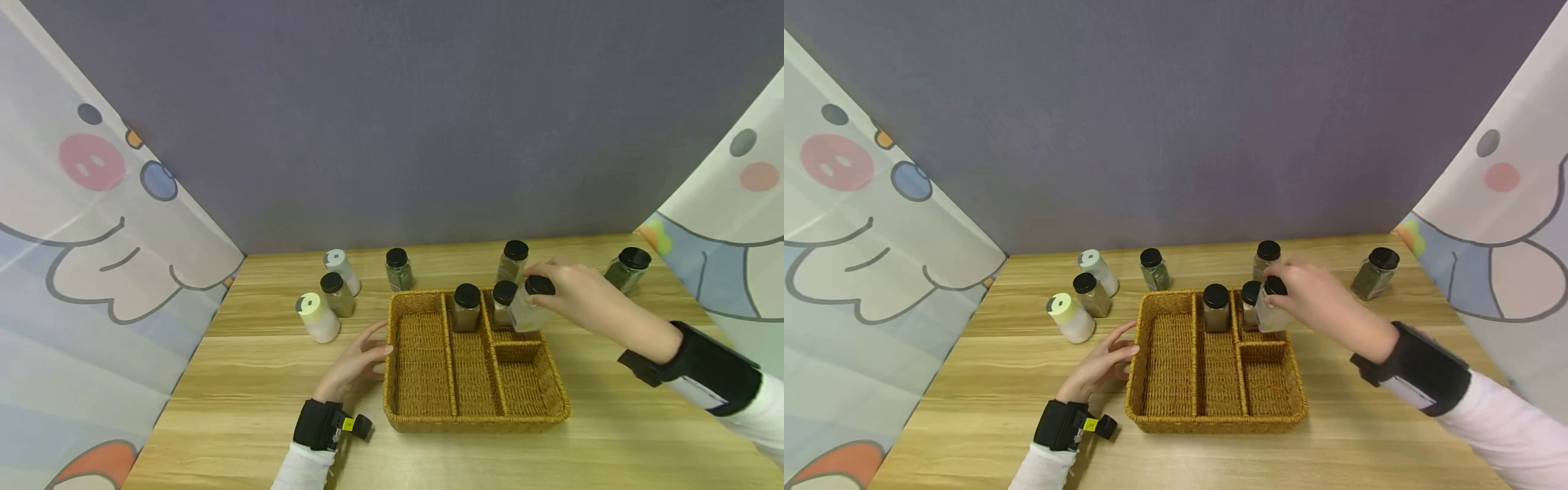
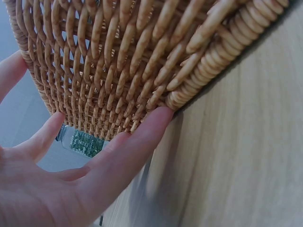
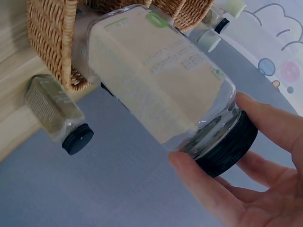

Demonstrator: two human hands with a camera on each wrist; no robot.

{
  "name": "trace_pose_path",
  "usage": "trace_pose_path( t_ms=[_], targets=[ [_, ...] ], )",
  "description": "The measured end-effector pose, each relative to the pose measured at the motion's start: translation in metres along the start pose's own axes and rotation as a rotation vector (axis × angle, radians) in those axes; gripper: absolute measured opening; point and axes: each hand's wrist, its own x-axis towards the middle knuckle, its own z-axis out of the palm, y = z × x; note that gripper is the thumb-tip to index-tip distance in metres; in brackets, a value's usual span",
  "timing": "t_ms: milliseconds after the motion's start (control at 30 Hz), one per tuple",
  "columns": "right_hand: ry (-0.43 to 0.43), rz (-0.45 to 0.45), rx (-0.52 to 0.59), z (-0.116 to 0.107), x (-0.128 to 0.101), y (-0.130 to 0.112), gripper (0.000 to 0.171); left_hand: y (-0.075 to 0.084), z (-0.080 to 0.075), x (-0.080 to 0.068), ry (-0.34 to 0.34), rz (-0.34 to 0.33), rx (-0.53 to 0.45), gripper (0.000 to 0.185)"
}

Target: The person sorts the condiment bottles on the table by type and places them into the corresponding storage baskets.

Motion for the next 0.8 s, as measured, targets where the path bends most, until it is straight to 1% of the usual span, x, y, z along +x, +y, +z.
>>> trace_pose_path(
  t_ms=[67,200,400,567,600,800],
  targets=[
    [0.006,-0.011,0.003,0.002,0.0,-0.001,0.036,-0.001,0.0,0.0,0.001,-0.006,0.009,0.069],
    [0.016,-0.024,-0.008,0.006,0.0,-0.003,0.035,-0.003,-0.002,0.001,-0.009,0.013,0.023,0.07],
    [0.019,-0.017,-0.028,0.011,0.0,-0.006,0.039,-0.005,-0.004,0.002,-0.005,-0.008,0.035,0.071],
    [0.026,-0.02,-0.031,0.015,-0.001,-0.006,0.039,-0.001,-0.001,0.001,-0.006,-0.004,0.016,0.07],
    [0.025,-0.019,-0.031,0.016,-0.001,-0.006,0.038,0.0,0.0,0.0,-0.002,-0.016,0.011,0.07],
    [0.015,-0.007,-0.032,0.021,-0.001,-0.009,0.039,0.002,0.001,-0.001,0.001,-0.022,-0.009,0.068]
  ],
)
